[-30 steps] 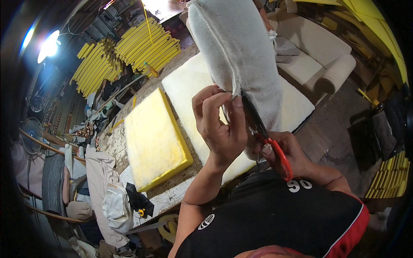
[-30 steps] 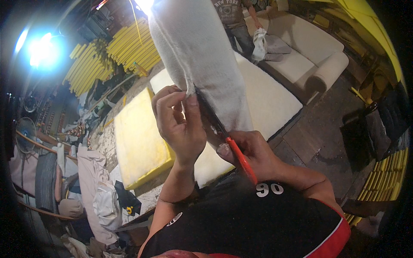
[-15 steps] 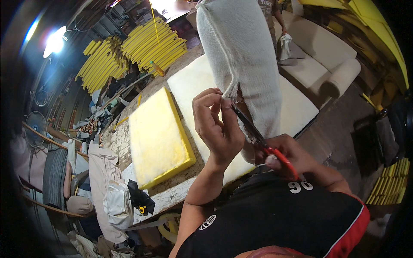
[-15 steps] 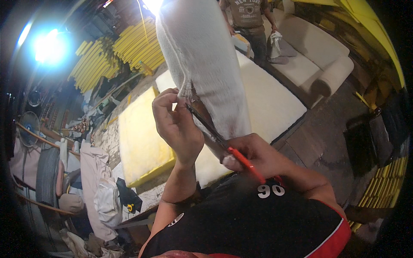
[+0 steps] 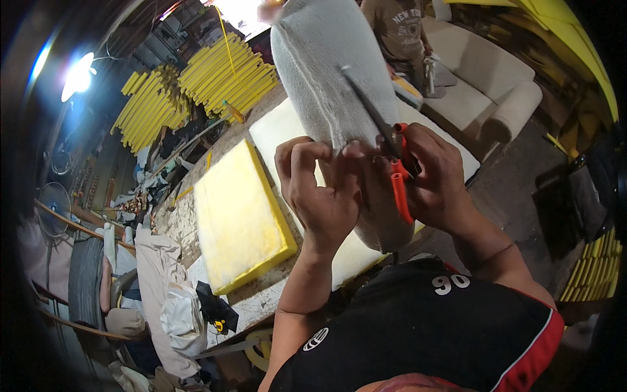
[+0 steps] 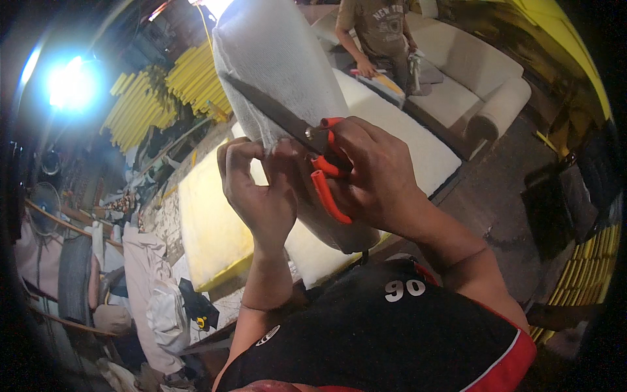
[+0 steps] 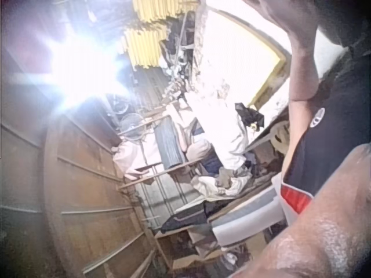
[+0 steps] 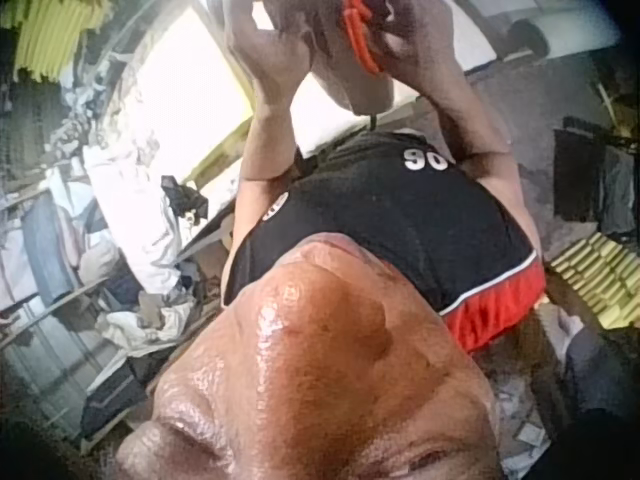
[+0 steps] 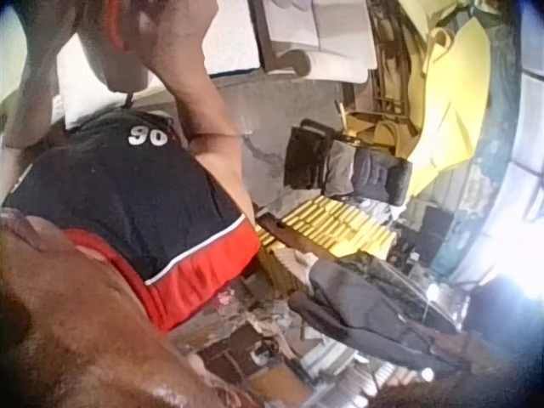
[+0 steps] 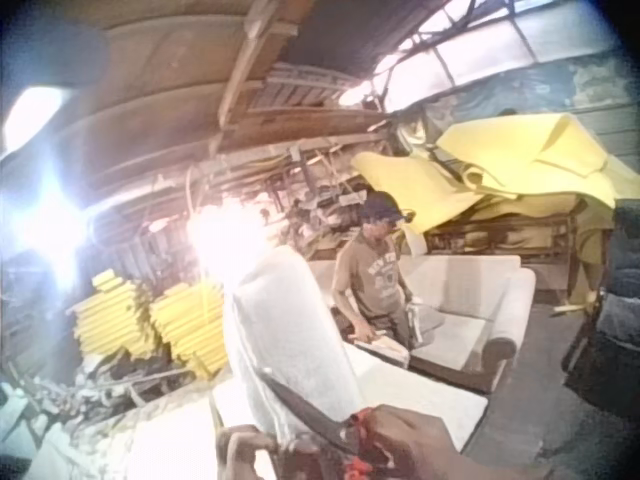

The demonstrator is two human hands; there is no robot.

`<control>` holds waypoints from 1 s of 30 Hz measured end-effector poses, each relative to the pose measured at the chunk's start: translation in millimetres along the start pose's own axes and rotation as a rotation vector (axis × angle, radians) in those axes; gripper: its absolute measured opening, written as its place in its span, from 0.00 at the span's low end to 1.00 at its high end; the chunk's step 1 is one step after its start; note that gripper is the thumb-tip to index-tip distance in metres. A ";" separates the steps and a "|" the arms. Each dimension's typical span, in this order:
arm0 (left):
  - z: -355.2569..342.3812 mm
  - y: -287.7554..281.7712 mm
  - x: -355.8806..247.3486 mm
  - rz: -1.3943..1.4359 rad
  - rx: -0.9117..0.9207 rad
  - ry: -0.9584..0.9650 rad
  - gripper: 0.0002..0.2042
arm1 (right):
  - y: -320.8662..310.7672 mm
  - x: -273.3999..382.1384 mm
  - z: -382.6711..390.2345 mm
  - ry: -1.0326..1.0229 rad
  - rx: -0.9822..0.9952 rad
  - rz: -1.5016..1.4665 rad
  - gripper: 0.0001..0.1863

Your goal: The person uses red-handled scissors to cut a white fabric cover from a cushion. They then place the cut fabric onto a large yellow foam sheet and continue trimming the edges to fit the foam shape.

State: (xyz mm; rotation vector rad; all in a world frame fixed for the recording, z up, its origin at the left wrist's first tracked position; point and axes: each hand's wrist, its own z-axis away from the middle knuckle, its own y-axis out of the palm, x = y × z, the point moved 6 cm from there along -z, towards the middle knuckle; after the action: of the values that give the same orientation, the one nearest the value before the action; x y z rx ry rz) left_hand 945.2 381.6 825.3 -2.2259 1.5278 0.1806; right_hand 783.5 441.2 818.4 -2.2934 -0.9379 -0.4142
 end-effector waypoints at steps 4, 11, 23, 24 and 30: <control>2.2 -8.3 8.3 -0.006 -0.039 0.003 0.07 | 0.0 -7.6 -0.3 -0.046 -0.057 -0.015 0.15; -4.8 -9.6 29.5 0.232 -0.196 -0.121 0.05 | -8.2 -27.5 -3.4 0.086 -0.278 -0.202 0.05; -21.7 -12.6 21.2 0.190 -0.301 0.002 0.08 | -14.7 4.2 -4.5 0.123 0.022 -0.369 0.14; -19.5 -11.2 20.1 0.197 -0.305 0.026 0.08 | -12.6 6.6 -0.2 0.250 0.102 -0.595 0.15; -7.4 -6.0 16.3 0.240 -0.239 0.032 0.06 | 1.7 33.8 33.6 0.419 0.594 -0.889 0.25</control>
State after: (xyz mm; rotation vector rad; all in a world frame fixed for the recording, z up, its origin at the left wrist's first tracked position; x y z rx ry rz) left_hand 955.9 366.3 828.0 -2.2239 1.8757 0.4215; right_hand 810.2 479.6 808.8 -1.1121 -1.5559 -0.8047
